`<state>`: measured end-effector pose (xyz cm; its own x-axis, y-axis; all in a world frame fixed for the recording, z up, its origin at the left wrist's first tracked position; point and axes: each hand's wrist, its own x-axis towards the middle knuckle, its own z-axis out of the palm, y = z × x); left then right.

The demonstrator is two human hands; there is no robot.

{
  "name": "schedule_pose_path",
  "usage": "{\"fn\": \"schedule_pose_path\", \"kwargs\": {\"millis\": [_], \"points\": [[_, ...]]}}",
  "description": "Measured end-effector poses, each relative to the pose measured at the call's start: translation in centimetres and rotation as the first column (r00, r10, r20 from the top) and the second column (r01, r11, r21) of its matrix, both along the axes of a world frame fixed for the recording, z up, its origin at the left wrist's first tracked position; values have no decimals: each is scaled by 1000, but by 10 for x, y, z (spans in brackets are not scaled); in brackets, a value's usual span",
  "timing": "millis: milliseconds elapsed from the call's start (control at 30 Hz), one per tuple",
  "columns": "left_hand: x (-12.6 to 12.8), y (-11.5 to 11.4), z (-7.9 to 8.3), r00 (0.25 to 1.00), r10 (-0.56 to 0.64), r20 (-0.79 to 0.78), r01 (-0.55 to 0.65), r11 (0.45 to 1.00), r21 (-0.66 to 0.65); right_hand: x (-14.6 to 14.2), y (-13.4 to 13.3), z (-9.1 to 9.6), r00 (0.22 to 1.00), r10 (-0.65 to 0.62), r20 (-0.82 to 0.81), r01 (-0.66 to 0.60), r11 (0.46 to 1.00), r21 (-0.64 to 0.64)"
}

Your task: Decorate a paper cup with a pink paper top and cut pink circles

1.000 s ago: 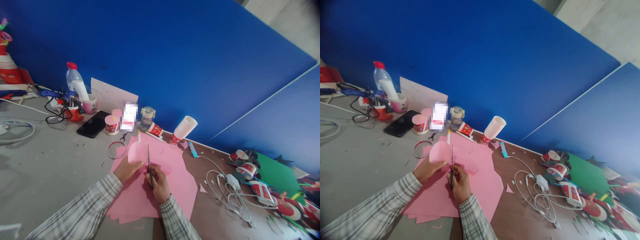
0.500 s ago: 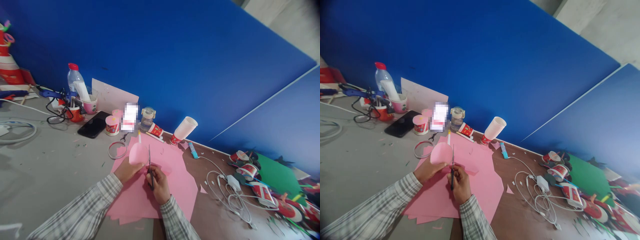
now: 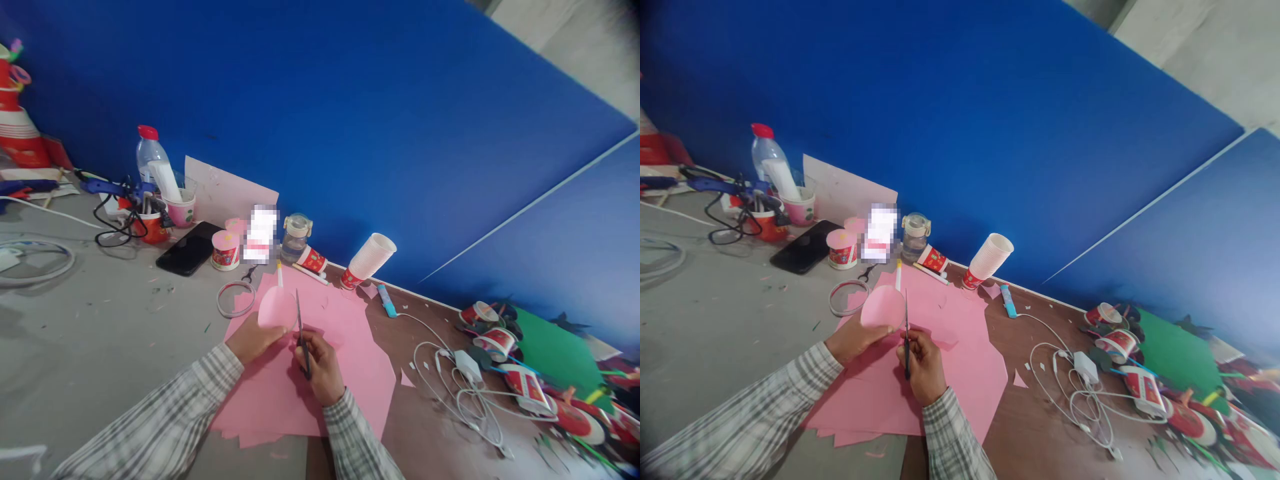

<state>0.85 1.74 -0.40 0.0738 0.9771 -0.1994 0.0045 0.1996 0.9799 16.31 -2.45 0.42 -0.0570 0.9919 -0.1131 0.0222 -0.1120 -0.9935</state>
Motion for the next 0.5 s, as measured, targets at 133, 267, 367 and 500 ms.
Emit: {"fn": "schedule_pose_path", "kwargs": {"millis": [133,267,367,500], "points": [[-1,0,3,1000,13,-20,-13,1000,28,3,1,0,1000,-8,-3,8,1000,-1],[-1,-1,8,999,20,-39,-18,999,48,7,4,-2,998,-38,-47,39,999,18],[-1,0,7,999,-1,-49,5,997,75,13,7,-5,992,-76,-104,81,996,44],[-2,1,1,998,-34,-50,39,993,109,22,12,-10,973,-113,-202,129,989,69]]}}
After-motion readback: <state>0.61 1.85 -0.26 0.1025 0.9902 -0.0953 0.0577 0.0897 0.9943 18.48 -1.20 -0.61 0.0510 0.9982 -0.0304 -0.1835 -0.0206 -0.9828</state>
